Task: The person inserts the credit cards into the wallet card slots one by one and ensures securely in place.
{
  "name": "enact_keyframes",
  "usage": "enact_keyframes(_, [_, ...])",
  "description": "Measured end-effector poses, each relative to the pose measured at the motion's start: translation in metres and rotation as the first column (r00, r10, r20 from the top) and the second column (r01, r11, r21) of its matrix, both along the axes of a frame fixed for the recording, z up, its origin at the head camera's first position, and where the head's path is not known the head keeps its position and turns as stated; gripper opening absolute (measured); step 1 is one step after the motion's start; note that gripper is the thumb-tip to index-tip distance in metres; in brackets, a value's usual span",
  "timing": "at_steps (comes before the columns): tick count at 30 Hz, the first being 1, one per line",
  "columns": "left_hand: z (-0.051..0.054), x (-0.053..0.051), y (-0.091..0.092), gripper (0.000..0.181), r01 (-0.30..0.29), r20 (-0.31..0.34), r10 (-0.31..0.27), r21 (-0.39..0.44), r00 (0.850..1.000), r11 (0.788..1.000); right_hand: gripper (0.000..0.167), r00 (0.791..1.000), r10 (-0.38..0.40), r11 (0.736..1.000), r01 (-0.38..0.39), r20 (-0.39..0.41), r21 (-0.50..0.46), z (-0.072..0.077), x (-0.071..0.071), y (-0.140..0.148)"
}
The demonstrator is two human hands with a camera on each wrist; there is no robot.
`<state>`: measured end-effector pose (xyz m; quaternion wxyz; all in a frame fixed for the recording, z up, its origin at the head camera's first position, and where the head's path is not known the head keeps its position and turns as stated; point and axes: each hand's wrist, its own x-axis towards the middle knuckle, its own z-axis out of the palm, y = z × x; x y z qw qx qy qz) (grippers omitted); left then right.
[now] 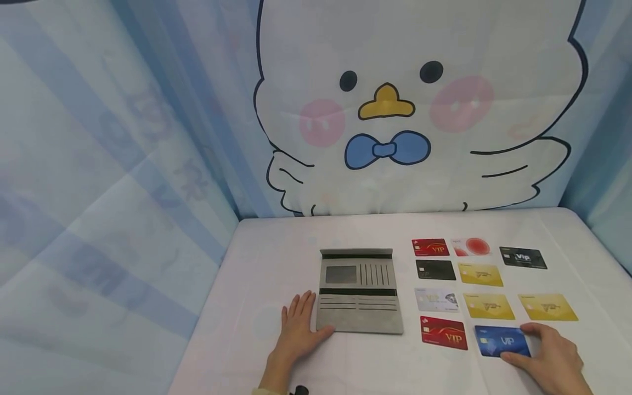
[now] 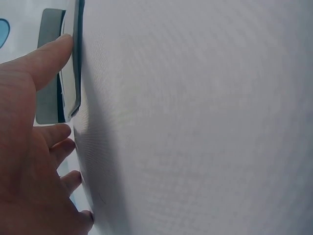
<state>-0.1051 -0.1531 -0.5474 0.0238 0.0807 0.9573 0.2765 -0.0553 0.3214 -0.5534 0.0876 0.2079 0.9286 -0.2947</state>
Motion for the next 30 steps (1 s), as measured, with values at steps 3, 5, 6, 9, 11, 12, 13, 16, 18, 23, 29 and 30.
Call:
enact_keyframes(3, [-0.0012, 0.0002, -0.0006, 0.091, 0.001, 0.002, -0.001, -0.006, 1.0, 1.0, 0.093, 1.0, -0.007, 1.0, 0.007, -0.014, 0.004, -0.0007, 0.0003, -0.0015])
enact_keyframes(5, [-0.0018, 0.0002, -0.0011, 0.091, 0.001, 0.004, -0.001, -0.008, 1.0, 1.0, 0.092, 1.0, 0.003, 1.0, -0.003, -0.024, 0.009, -0.0012, 0.0002, -0.002])
enact_keyframes(6, [-0.0019, 0.0, -0.0012, 0.091, 0.002, 0.003, -0.001, -0.007, 1.0, 1.0, 0.092, 0.999, 0.008, 1.0, -0.008, -0.032, 0.009, -0.0014, 0.0, -0.0023])
enact_keyframes(9, [-0.0025, -0.0006, -0.0016, 0.091, 0.002, 0.006, -0.002, -0.013, 1.0, 1.0, 0.09, 0.998, 0.026, 1.0, -0.025, -0.055, 0.01, -0.0017, 0.0001, -0.0025])
enact_keyframes(11, [-0.0035, -0.0014, -0.0018, 0.092, 0.003, 0.008, -0.003, -0.017, 1.0, 1.0, 0.089, 0.996, 0.049, 0.999, -0.048, -0.07, 0.009, -0.0012, 0.0004, -0.0017])
enact_keyframes(12, [-0.004, -0.0017, -0.0019, 0.092, 0.004, 0.007, -0.004, -0.019, 1.0, 1.0, 0.088, 0.995, 0.063, 0.998, -0.062, -0.075, 0.009, -0.0008, 0.0006, -0.0012])
enact_keyframes(13, [-0.0046, -0.0022, -0.002, 0.092, 0.004, 0.01, -0.004, -0.023, 1.0, 1.0, 0.088, 0.994, 0.079, 0.997, -0.079, -0.076, 0.012, -0.0003, 0.0008, -0.0005])
enact_keyframes(16, [-0.0058, -0.0031, -0.0023, 0.093, 0.003, 0.014, -0.003, -0.032, 1.0, 0.999, 0.084, 0.988, 0.14, 0.99, -0.138, -0.071, 0.023, 0.0013, 0.0014, 0.0016])
enact_keyframes(18, [-0.0058, -0.003, -0.0024, 0.093, 0.007, 0.012, -0.006, -0.03, 1.0, 1.0, 0.081, 0.984, 0.163, 0.986, -0.162, -0.064, 0.029, 0.0023, 0.0016, 0.0016])
enact_keyframes(23, [-0.0056, -0.0023, -0.0022, 0.093, 0.011, 0.009, -0.011, -0.029, 1.0, 1.0, 0.064, 0.984, 0.158, 0.987, -0.158, -0.077, 0.001, 0.0033, 0.0008, -0.0021])
enact_keyframes(29, [-0.0062, -0.0016, -0.0017, 0.094, 0.01, 0.015, -0.009, -0.037, 1.0, 0.999, 0.043, 0.988, 0.133, 0.989, -0.139, -0.084, -0.06, 0.0042, -0.0016, -0.0062])
enact_keyframes(30, [-0.006, -0.0013, -0.0016, 0.094, 0.01, 0.018, -0.009, -0.036, 1.0, 0.999, 0.042, 0.988, 0.133, 0.987, -0.139, -0.076, -0.079, 0.0046, -0.0022, -0.006])
